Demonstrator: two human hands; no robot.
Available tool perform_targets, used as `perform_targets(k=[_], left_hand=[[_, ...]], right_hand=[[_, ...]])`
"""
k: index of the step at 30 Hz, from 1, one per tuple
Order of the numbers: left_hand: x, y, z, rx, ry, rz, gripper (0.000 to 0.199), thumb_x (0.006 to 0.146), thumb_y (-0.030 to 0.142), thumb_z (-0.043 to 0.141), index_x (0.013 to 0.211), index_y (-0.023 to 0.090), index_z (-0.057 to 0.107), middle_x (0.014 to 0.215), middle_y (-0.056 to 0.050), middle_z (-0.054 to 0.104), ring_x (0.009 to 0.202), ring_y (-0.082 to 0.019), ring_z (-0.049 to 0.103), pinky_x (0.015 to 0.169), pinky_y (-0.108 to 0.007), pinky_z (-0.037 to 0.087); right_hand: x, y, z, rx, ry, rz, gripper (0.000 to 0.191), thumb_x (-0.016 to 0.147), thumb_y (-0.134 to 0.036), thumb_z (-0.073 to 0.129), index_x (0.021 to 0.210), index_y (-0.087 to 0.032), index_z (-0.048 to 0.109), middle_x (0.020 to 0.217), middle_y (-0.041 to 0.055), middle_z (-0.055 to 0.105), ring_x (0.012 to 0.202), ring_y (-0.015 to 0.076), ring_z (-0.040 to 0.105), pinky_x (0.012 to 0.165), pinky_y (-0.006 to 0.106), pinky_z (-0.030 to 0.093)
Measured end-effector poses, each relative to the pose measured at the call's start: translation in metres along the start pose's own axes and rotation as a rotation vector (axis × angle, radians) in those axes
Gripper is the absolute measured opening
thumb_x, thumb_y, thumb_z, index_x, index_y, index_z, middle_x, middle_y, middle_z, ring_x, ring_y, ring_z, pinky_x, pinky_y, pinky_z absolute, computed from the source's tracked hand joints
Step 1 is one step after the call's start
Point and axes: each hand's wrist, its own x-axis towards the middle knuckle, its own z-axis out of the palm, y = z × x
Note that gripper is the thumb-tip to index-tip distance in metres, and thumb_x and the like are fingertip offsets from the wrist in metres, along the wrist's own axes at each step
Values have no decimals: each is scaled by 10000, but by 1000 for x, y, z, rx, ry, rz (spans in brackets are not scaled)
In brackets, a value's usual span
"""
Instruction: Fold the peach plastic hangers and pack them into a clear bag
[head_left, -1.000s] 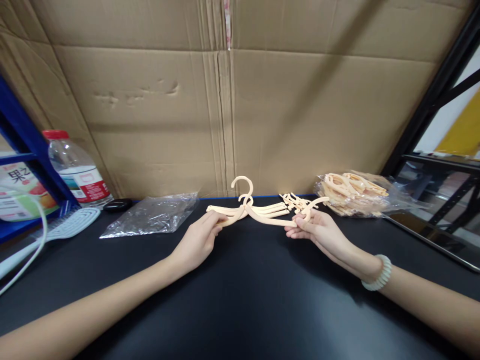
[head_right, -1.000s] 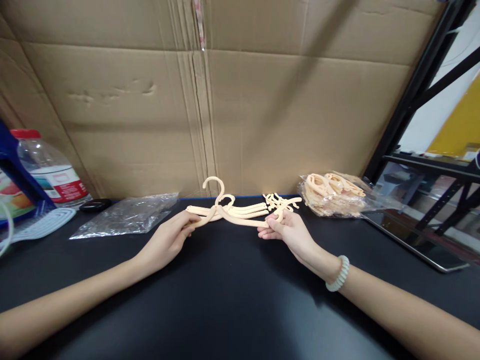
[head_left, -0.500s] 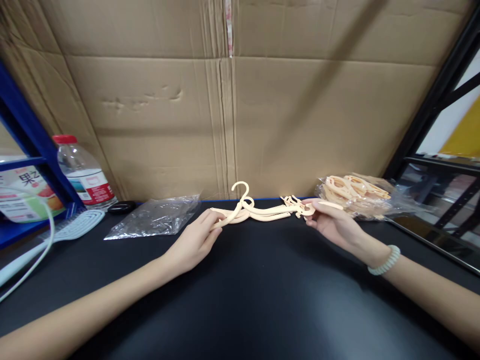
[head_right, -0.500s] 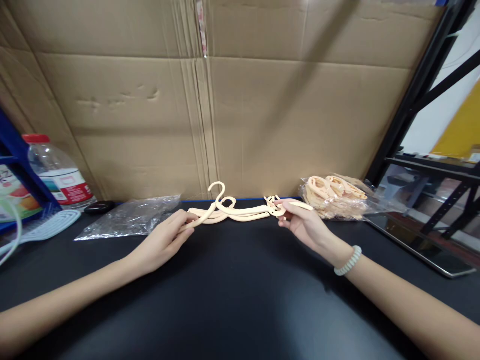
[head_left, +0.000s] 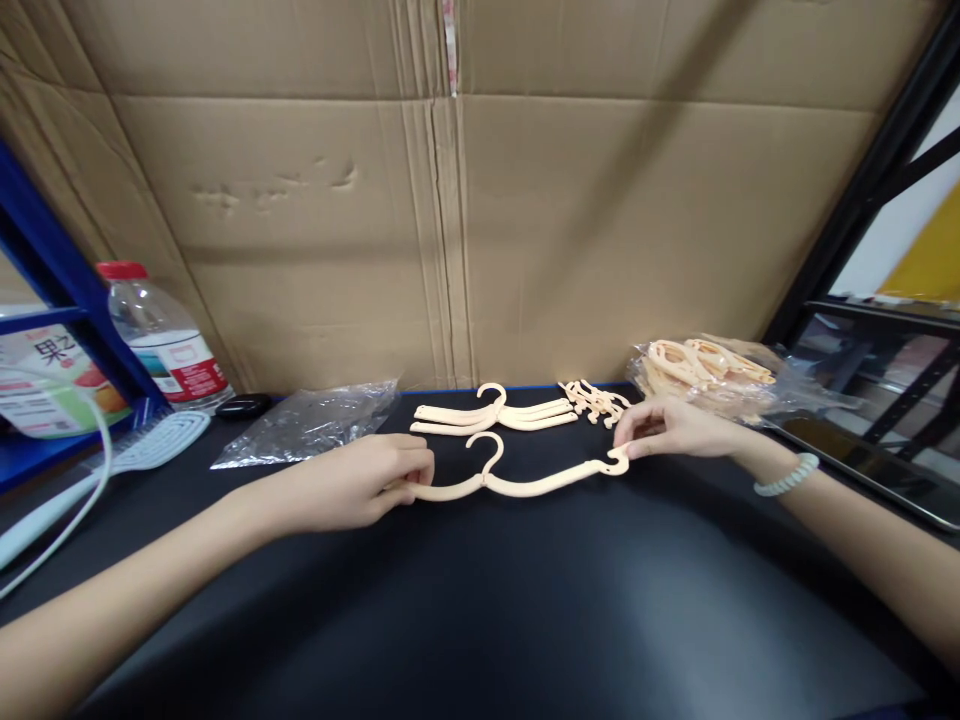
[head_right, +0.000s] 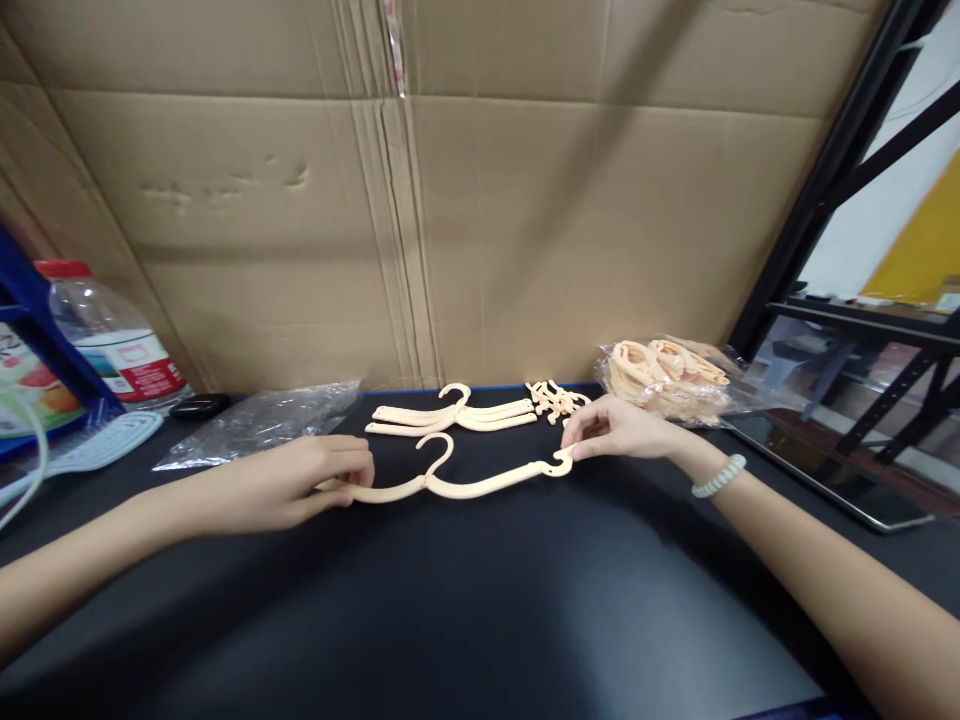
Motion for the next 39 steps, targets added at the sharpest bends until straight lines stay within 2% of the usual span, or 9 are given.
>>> perform_targets(k=[2, 6, 10, 21, 31, 33, 35, 39], left_hand=[[0, 0, 1, 3, -25, 11, 150, 828, 108, 497, 740, 213, 558, 786, -4, 588, 701, -169, 560, 613, -253, 399], [1, -1, 2, 20, -69, 15, 166, 847, 100, 475, 762, 211, 564, 801, -9, 590, 721, -172, 565, 637, -256, 406], [2, -7, 4, -3, -59, 11, 159, 844, 107, 485, 766, 212, 575, 802, -10, 599, 725, -174, 568, 639, -256, 406], [4, -19, 7, -72, -21, 10, 141, 840, 135, 492, 764, 207, 587, 808, -13, 590, 711, -168, 551, 618, -257, 403], [5, -16, 4, -77, 0, -31, 111, 844, 230, 523, 792, 196, 615, 800, -22, 611, 688, -162, 556, 585, -250, 416], [7, -18, 6, -69, 45, -47, 84, 817, 260, 568, 830, 194, 618, 834, -26, 628, 723, -170, 570, 625, -262, 445], [9, -22, 11, -80, 165, -68, 110, 809, 285, 582, 865, 195, 613, 865, -28, 642, 774, -181, 589, 697, -288, 476], [14, -38, 28, -150, 460, -122, 178, 871, 294, 491, 970, 203, 608, 992, -49, 671, 925, -203, 622, 847, -358, 496]], right_hand=[[1, -1, 2, -106, -52, -18, 283, 736, -465, 714, 784, -186, 730, 781, 31, 699, 737, 175, 620, 671, 296, 473], [3, 1, 6, -242, -76, -57, 300, 743, -479, 708, 771, -182, 730, 768, 29, 647, 683, 151, 561, 600, 265, 420], [3, 5, 8, -228, -77, -35, 322, 750, -482, 700, 765, -160, 706, 717, 19, 611, 615, 132, 527, 561, 257, 399], [3, 7, 11, -267, -37, -24, 309, 785, -478, 655, 779, -170, 676, 732, 32, 640, 665, 156, 562, 581, 263, 411], [2, 3, 11, -313, -47, -29, 301, 789, -474, 635, 772, -174, 656, 725, 30, 618, 674, 158, 545, 603, 271, 417], [2, 2, 11, -314, -36, -20, 291, 801, -465, 614, 791, -177, 656, 732, 32, 620, 664, 159, 546, 595, 272, 417], [3, 3, 12, -313, 27, -10, 293, 815, -465, 582, 795, -181, 651, 719, 27, 620, 641, 158, 543, 579, 274, 408], [8, 9, 20, -334, 272, -62, 330, 845, -487, 518, 799, -182, 636, 755, 38, 643, 637, 163, 538, 582, 288, 403]])
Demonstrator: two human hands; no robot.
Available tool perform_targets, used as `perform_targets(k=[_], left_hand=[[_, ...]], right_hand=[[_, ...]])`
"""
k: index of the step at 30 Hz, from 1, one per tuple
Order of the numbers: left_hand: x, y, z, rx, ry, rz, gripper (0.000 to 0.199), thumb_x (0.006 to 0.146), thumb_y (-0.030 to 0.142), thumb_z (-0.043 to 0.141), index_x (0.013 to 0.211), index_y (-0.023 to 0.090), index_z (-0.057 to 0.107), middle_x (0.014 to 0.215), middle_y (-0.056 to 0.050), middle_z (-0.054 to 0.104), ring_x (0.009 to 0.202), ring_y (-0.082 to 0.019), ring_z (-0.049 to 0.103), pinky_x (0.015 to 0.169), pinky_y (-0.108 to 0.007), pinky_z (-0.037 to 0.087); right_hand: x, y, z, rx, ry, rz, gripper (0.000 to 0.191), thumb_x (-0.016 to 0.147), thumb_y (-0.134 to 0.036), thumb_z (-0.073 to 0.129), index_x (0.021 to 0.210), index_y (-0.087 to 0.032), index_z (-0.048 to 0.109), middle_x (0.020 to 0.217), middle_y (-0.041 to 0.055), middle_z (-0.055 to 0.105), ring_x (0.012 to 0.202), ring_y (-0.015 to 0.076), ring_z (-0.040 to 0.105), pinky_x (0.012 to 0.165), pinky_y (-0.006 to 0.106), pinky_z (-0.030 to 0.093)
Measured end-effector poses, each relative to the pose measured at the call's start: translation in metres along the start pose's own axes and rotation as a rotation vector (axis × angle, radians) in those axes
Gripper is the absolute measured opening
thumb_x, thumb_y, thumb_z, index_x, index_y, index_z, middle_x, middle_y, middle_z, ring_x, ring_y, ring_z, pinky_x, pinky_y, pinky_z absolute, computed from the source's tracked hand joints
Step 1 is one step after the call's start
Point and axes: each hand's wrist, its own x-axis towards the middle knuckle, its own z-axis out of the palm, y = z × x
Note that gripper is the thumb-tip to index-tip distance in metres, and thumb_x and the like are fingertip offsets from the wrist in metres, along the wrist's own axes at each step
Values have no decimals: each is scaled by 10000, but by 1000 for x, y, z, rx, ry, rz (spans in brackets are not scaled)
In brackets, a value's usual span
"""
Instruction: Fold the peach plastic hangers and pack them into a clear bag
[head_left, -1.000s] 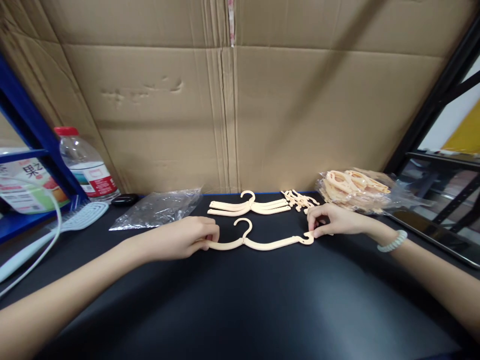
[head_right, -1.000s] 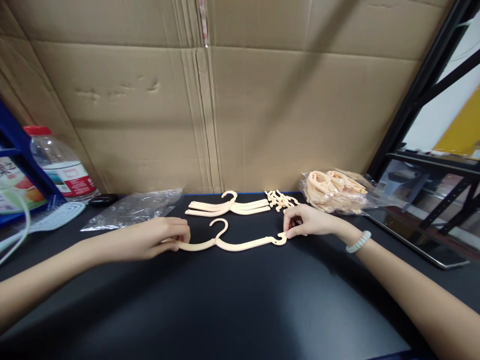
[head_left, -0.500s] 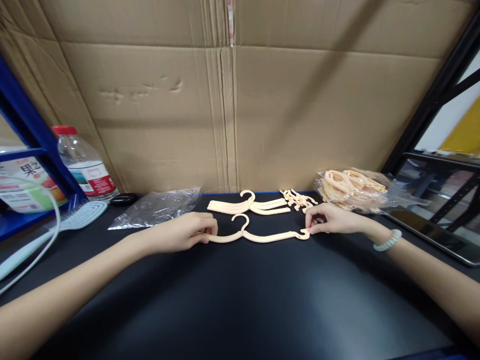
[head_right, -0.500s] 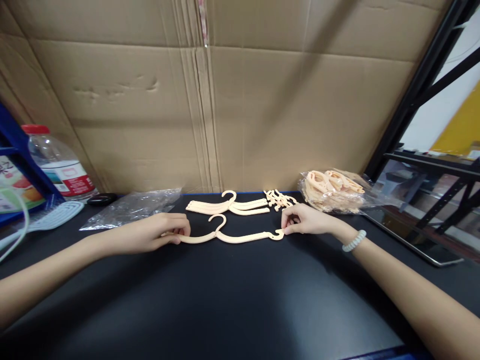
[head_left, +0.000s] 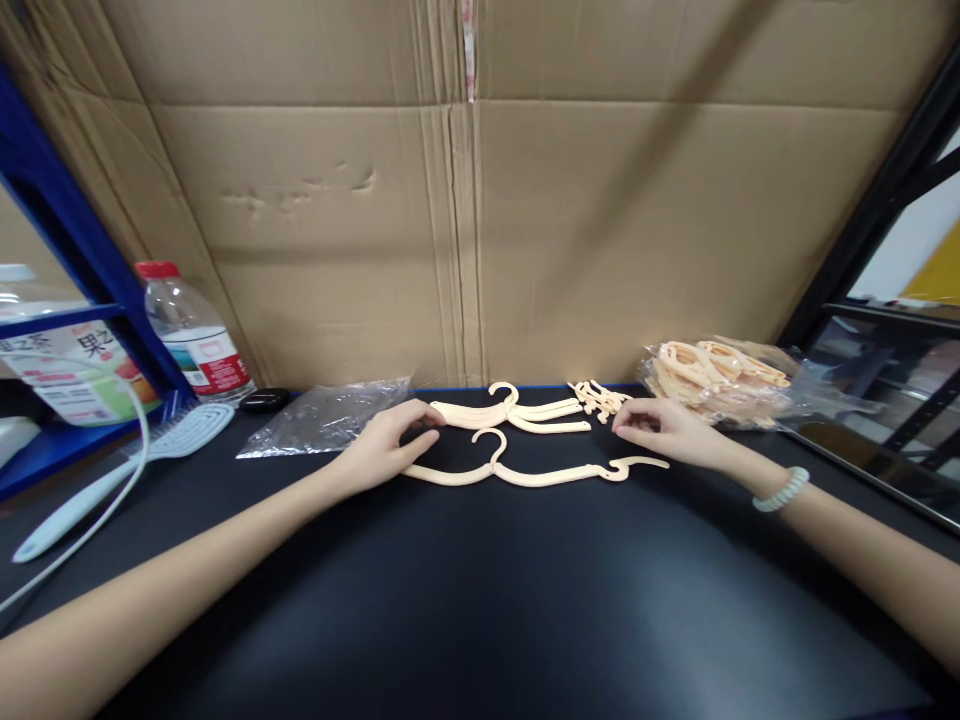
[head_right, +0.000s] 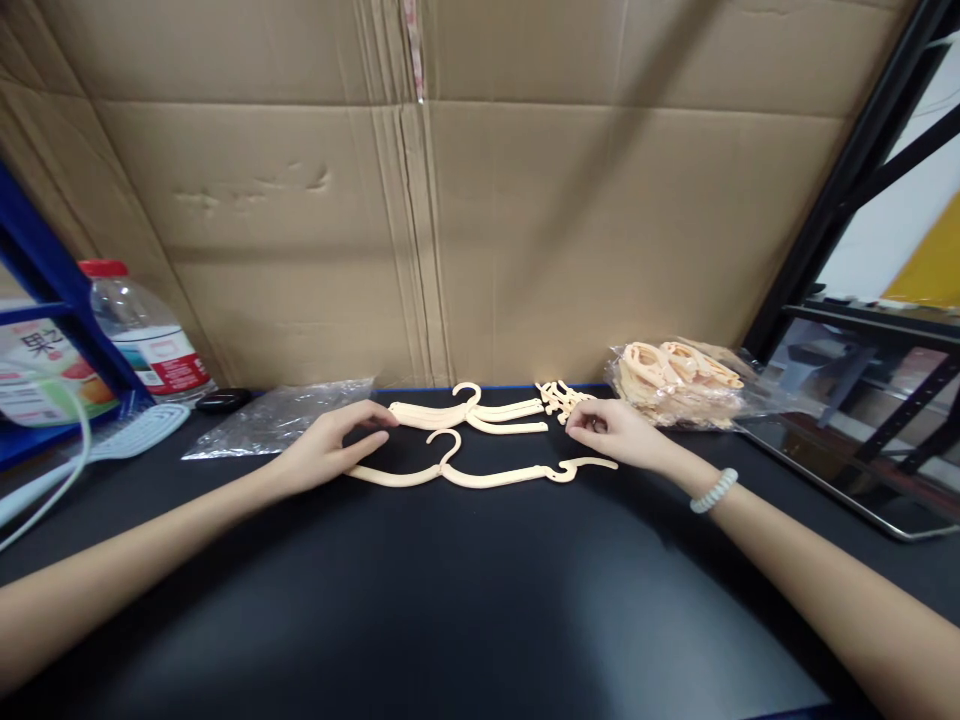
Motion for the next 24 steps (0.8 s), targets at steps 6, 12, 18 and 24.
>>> perform_targets(k=[6, 12, 18, 24], left_hand=[[-2, -23, 12, -50, 142, -117, 266, 875, 299, 455, 1063, 198, 613, 1127, -75, 673, 1086, -235, 608, 978, -440, 450], [-3, -27, 14, 8, 99, -132, 303, 867, 264, 426, 1100, 193, 607, 1179, -79, 662, 1122, -237, 598, 1012, -445, 429], [-4, -25, 17, 109, 92, -38, 294, 842, 173, 395, 1054, 177, 599, 1190, -102, 612, 1148, -233, 555, 1027, -459, 414], [-5, -22, 21, 142, 44, -9, 355, 761, 104, 405, 1059, 176, 583, 1222, -105, 567, 1200, -246, 504, 1064, -469, 375]], right_hand=[[2, 5, 13, -38, 189, -82, 313, 873, -465, 501, 911, -213, 683, 922, 85, 692, 799, 230, 602, 706, 362, 470], [1, -1, 14, 16, 150, -210, 308, 914, -430, 477, 1036, -259, 702, 1131, 72, 673, 1134, 266, 547, 1022, 478, 385], [-3, -8, 16, -11, 16, -232, 375, 948, -441, 431, 1214, -284, 644, 1384, 34, 532, 1360, 260, 353, 1149, 508, 220], [-4, -4, 18, -86, -16, -243, 385, 943, -441, 446, 1241, -278, 626, 1340, 42, 576, 1357, 294, 363, 1135, 558, 240]])
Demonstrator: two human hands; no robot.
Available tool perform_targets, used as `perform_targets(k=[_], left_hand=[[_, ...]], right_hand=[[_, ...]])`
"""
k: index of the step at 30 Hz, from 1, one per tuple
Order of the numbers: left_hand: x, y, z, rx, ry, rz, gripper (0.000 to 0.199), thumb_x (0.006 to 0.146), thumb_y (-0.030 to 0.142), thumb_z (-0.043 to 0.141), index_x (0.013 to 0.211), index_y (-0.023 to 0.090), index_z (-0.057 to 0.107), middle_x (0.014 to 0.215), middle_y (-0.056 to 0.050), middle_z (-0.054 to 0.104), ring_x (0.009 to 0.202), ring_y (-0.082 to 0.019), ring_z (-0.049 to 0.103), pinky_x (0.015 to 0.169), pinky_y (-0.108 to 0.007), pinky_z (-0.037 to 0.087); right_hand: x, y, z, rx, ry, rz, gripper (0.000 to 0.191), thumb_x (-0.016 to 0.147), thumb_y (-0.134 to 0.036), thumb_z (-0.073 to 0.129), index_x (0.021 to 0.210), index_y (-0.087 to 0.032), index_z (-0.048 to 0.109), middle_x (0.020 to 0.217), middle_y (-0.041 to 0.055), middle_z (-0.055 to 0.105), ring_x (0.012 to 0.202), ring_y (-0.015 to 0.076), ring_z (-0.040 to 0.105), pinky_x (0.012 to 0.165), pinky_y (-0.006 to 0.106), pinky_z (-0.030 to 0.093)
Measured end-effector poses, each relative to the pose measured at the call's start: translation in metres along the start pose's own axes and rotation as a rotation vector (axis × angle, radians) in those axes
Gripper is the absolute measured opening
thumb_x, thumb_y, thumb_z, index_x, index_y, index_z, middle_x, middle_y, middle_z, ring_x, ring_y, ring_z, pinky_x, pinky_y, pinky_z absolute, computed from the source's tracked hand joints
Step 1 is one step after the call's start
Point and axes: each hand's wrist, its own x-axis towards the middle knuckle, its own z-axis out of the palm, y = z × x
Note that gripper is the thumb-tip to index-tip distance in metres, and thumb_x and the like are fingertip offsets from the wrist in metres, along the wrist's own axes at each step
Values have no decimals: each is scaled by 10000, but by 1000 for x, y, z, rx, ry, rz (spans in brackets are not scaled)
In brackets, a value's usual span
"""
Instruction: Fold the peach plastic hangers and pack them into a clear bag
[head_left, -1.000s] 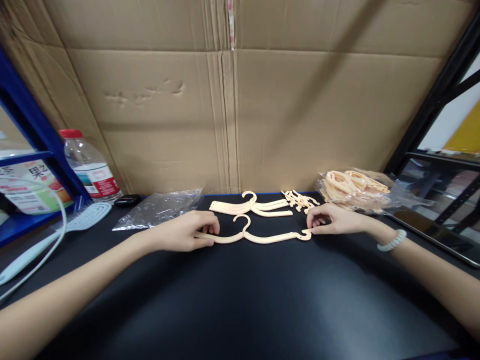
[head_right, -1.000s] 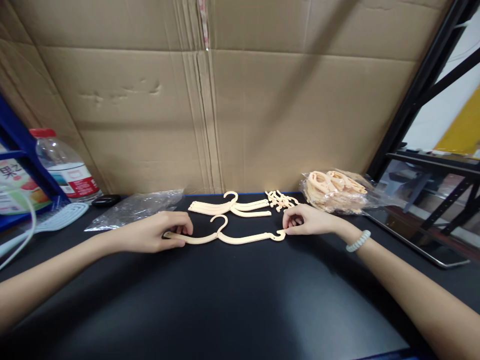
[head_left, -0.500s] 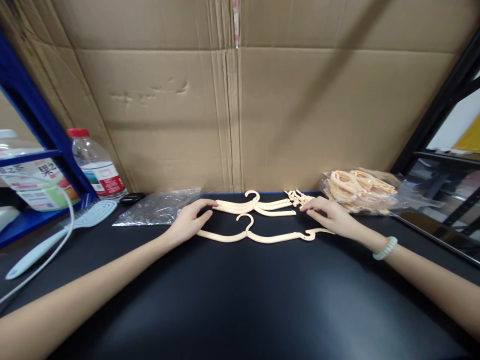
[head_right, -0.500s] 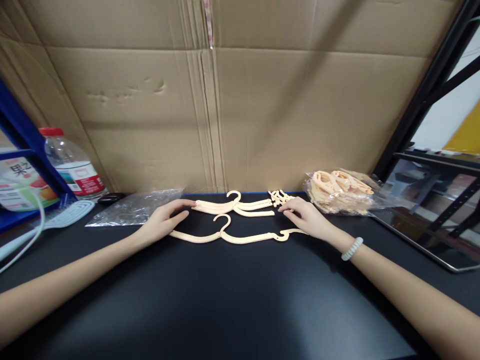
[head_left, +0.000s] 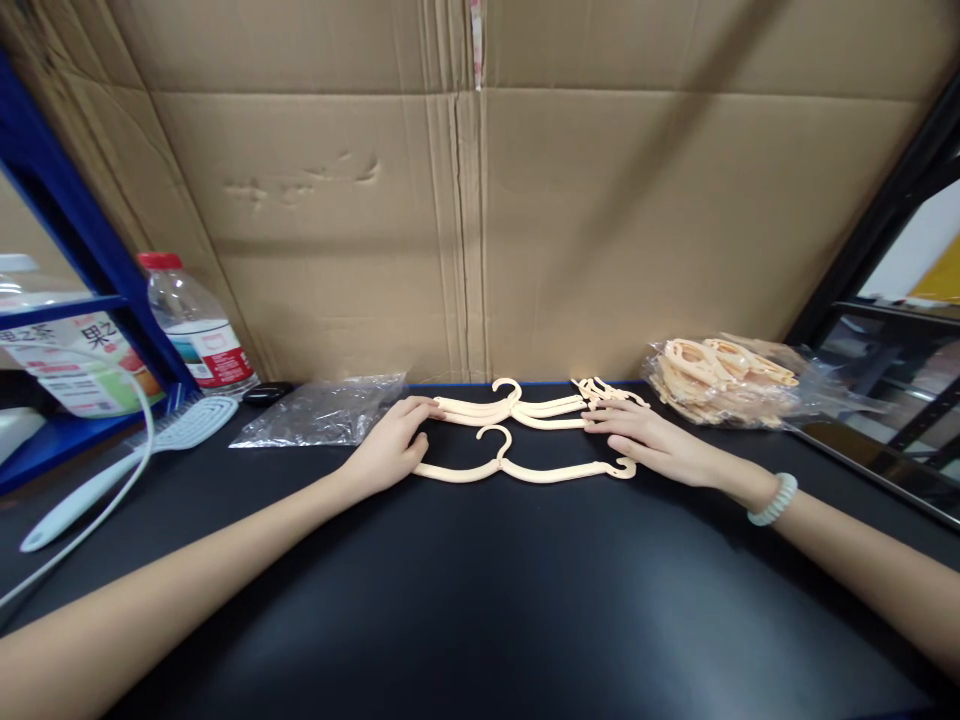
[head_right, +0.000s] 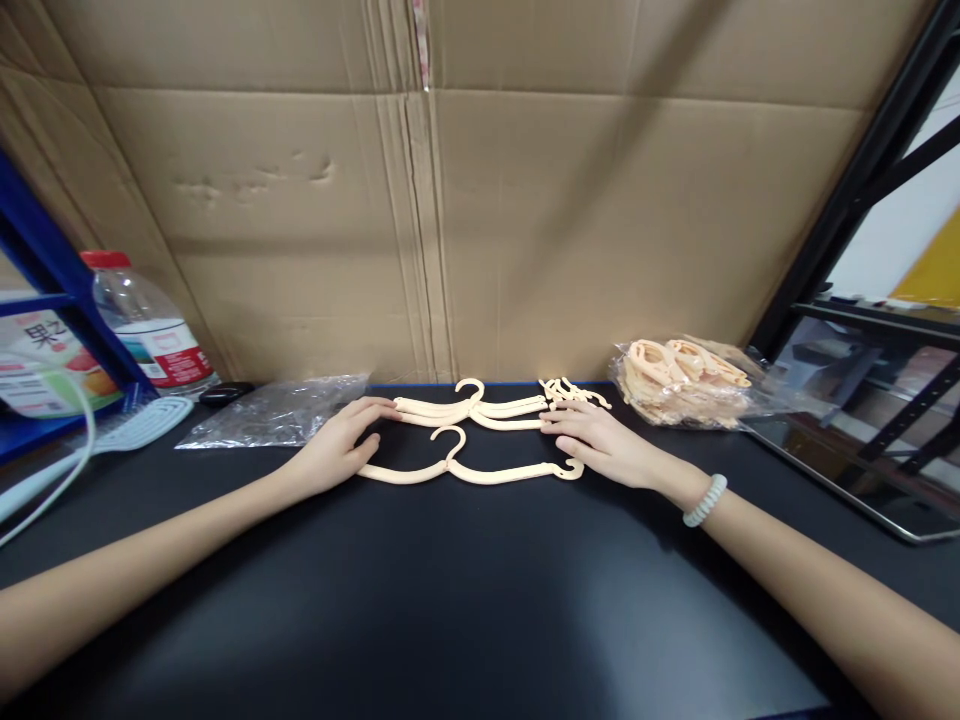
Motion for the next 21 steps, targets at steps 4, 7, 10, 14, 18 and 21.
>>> perform_targets(k=[4, 7, 10, 14, 18, 21], left_hand=[[1, 3, 0, -42, 8, -46, 340, 720, 126, 430, 1017, 170, 590, 1192, -107, 588, 1180, -254, 519, 1063, -448, 376], [1, 1, -1, -66, 21, -106, 348, 703, 167, 468, 1029, 172, 590, 1148, -101, 622, 1116, -261, 563, 1017, -442, 420], [2, -4, -2, -104, 41, -205, 367, 697, 211, 502, 1051, 178, 592, 1113, -91, 653, 1046, -256, 609, 957, -433, 467], [5, -9, -3, -145, 60, -294, 337, 679, 210, 500, 996, 190, 614, 1040, -66, 683, 983, -226, 632, 904, -387, 490], [6, -6, -4, -147, 69, -312, 328, 612, 155, 466, 902, 183, 619, 875, -44, 674, 808, -194, 625, 714, -315, 504], [5, 1, -5, -165, 33, -288, 252, 618, 152, 456, 821, 183, 602, 681, 6, 626, 611, -145, 578, 576, -256, 462]], right_hand=[[1, 3, -1, -96, -28, -29, 417, 957, -451, 403, 1256, -251, 615, 1352, 52, 566, 1375, 299, 329, 1132, 557, 249], [1, 5, -1, -122, -37, -27, 431, 965, -456, 379, 1261, -243, 608, 1357, 55, 561, 1378, 299, 322, 1132, 551, 257], [0, 8, 0, -124, -37, -22, 429, 968, -451, 375, 1258, -236, 607, 1363, 55, 556, 1378, 295, 319, 1132, 546, 257], [0, 10, 1, -116, -11, -24, 408, 969, -429, 389, 1246, -226, 609, 1352, 69, 561, 1366, 281, 336, 1128, 528, 271], [2, 5, -1, -125, 41, -74, 338, 952, -388, 449, 1184, -228, 637, 1346, 83, 550, 1337, 272, 373, 1118, 509, 281], [4, -3, -4, -110, 71, -110, 273, 891, -409, 566, 1047, -215, 675, 1175, 105, 622, 1189, 269, 497, 1033, 477, 376]])
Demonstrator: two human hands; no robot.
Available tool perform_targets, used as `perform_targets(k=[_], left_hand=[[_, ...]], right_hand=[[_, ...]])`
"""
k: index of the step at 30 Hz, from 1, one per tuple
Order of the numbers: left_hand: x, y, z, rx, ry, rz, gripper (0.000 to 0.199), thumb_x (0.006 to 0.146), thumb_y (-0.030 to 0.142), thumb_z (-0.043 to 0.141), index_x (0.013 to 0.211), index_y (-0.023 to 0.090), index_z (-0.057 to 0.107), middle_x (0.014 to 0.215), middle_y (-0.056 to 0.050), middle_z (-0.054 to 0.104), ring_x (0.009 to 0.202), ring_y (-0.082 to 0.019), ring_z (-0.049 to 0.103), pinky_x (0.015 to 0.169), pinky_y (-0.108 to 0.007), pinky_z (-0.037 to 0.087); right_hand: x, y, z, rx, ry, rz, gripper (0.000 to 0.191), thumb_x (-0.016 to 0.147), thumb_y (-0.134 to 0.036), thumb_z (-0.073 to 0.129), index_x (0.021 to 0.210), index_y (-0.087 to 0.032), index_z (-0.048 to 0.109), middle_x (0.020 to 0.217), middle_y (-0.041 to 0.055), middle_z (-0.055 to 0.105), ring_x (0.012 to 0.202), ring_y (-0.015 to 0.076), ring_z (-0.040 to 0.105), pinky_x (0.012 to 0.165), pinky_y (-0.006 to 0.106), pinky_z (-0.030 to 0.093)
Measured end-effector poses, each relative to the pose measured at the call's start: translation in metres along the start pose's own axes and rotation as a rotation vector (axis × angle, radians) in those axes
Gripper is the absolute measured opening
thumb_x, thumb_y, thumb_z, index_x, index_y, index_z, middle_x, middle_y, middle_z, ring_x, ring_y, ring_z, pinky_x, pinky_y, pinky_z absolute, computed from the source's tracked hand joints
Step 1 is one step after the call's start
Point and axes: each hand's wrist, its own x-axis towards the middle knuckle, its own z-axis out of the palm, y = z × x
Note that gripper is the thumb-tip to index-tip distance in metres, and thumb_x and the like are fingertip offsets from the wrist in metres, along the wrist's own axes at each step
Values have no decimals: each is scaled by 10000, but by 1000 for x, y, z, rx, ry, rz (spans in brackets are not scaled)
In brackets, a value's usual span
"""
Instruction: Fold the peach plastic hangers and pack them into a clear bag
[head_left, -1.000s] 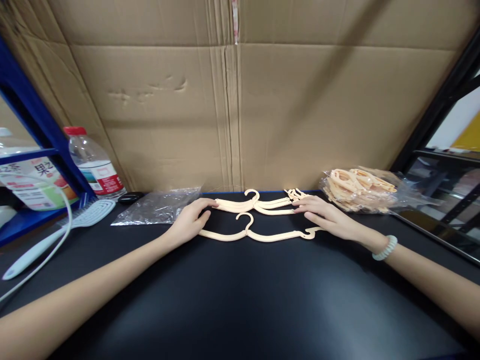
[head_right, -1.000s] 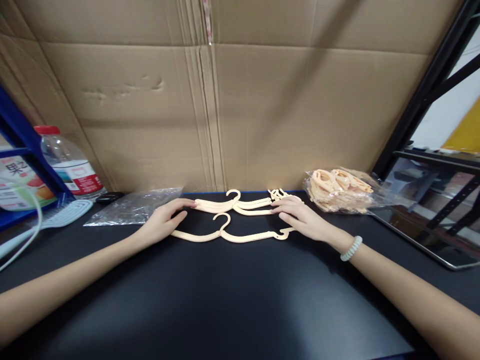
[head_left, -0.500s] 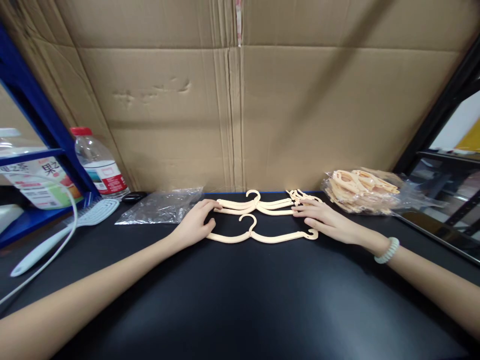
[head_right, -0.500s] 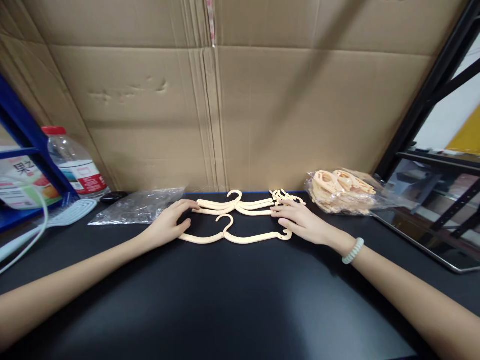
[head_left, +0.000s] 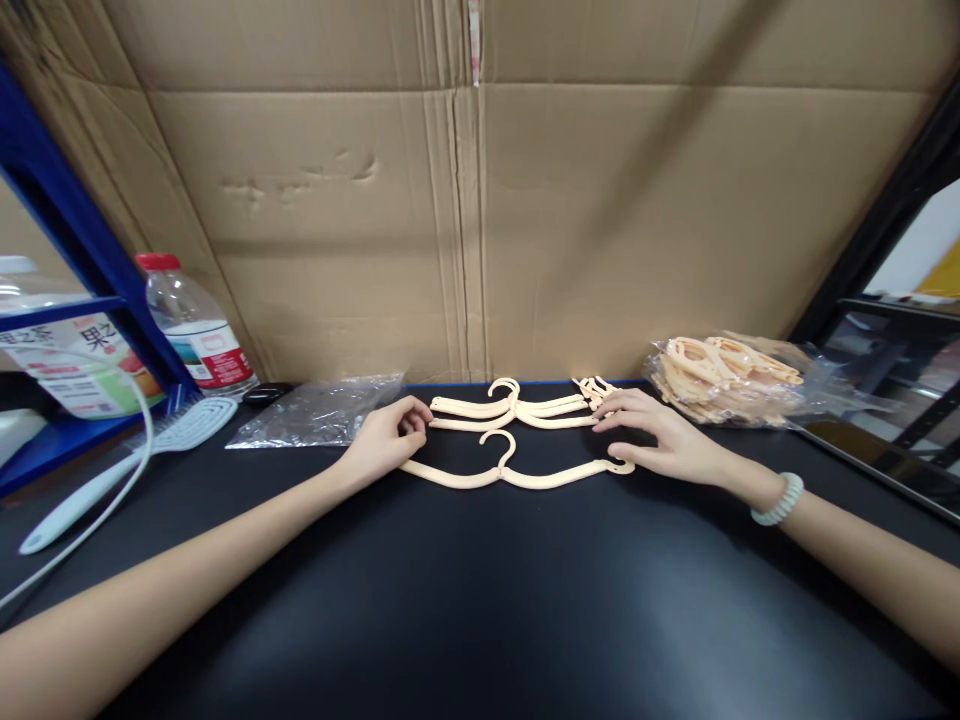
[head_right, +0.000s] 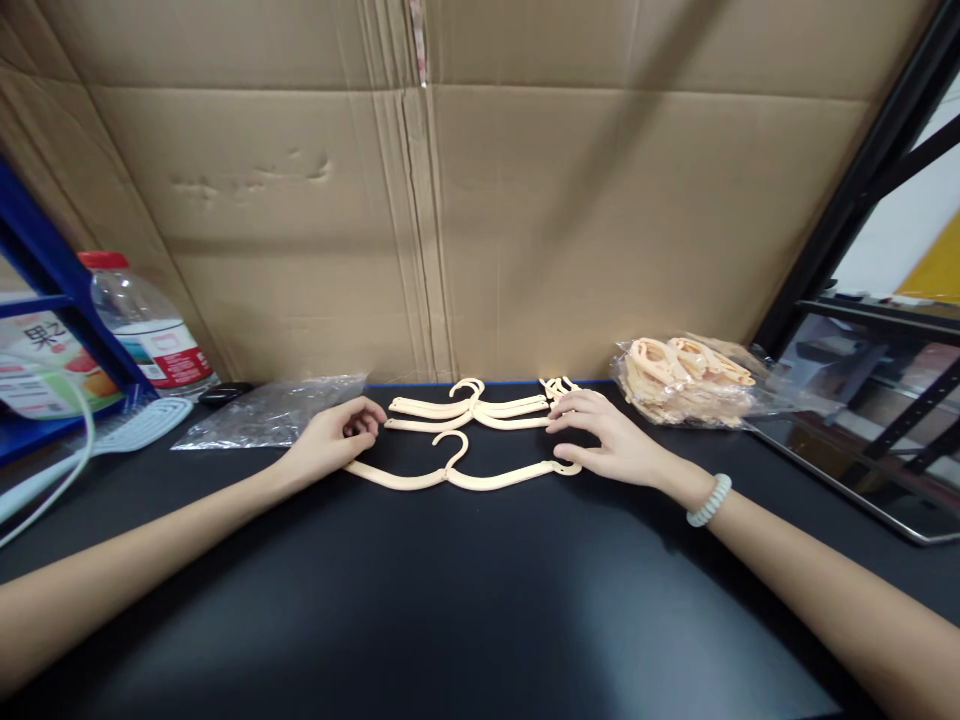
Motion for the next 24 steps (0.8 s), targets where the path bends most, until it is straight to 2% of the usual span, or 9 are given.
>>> perform_targets(k=[4, 8, 15, 18, 21, 24], left_hand=[[-5, 10, 0, -3, -33, 50, 190, 644, 162, 464, 781, 184, 593, 596, 38, 578, 515, -114, 521, 507, -220, 411], [-9, 15, 0, 13, -26, 92, 142, 672, 173, 468, 753, 182, 585, 543, 58, 549, 437, -88, 462, 476, -206, 370], [-9, 12, 1, 17, -19, 135, 123, 701, 191, 486, 757, 179, 595, 480, 72, 511, 399, -84, 460, 444, -191, 362], [-9, 11, 0, 20, 15, 141, 127, 721, 200, 489, 767, 180, 606, 483, 66, 511, 417, -96, 473, 455, -201, 381], [-8, 10, -1, 21, 77, 144, 146, 764, 230, 482, 796, 178, 614, 635, 9, 617, 555, -132, 567, 549, -237, 456], [-5, 8, -1, 20, 115, 146, 176, 790, 270, 494, 850, 182, 635, 840, -46, 687, 749, -183, 631, 713, -310, 508]], right_hand=[[3, -11, -1, 52, -91, -26, 255, 820, -433, 660, 886, -187, 670, 883, 69, 645, 874, 210, 578, 841, 388, 460], [3, -15, -1, 88, -124, 8, 233, 843, -392, 628, 758, -175, 635, 761, 42, 620, 709, 162, 553, 687, 315, 444], [2, -14, 0, 78, -122, 52, 239, 819, -382, 641, 702, -179, 597, 715, 27, 598, 648, 146, 529, 622, 285, 419], [3, -15, -1, 94, -109, 39, 239, 824, -393, 641, 718, -181, 603, 751, 36, 600, 691, 160, 542, 654, 297, 435], [3, -10, -2, 106, -13, 63, 230, 887, -387, 565, 779, -191, 622, 834, 56, 616, 791, 188, 564, 743, 335, 454], [0, 6, -2, 41, 140, 154, 217, 932, -348, 483, 868, -197, 626, 880, 75, 635, 807, 205, 570, 711, 347, 468]])
